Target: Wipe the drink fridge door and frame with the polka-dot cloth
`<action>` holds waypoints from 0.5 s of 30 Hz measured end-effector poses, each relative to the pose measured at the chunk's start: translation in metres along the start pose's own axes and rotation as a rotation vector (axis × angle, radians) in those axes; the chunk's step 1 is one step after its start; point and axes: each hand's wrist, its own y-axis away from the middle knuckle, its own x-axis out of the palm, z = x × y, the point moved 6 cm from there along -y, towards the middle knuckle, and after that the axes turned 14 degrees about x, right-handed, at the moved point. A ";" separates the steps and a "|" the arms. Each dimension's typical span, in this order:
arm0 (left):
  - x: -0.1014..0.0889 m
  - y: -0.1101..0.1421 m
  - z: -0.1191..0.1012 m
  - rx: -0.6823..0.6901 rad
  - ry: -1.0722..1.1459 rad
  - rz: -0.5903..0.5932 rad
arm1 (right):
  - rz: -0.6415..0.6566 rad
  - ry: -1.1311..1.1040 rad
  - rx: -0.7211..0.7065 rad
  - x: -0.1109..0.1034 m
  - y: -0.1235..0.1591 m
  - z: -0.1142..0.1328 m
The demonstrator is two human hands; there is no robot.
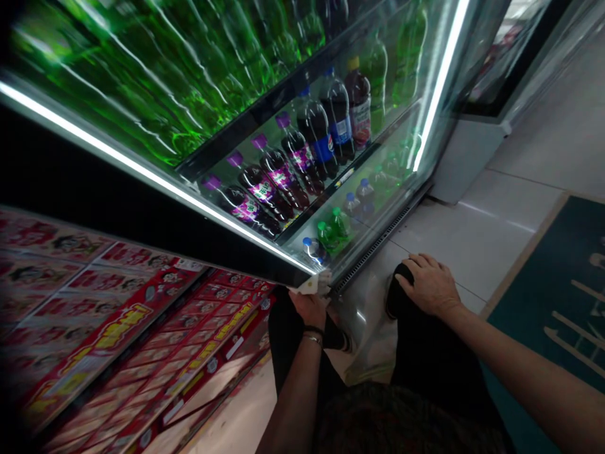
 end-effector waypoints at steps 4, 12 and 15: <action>-0.049 -0.044 -0.073 0.209 -0.114 -0.202 | -0.013 -0.007 -0.003 -0.010 0.004 0.009; -0.092 -0.089 -0.117 0.497 -0.291 -0.444 | -0.027 -0.022 0.011 -0.017 0.009 0.019; -0.053 -0.059 -0.051 0.227 -0.262 -0.243 | -0.035 -0.026 0.015 -0.016 0.007 0.016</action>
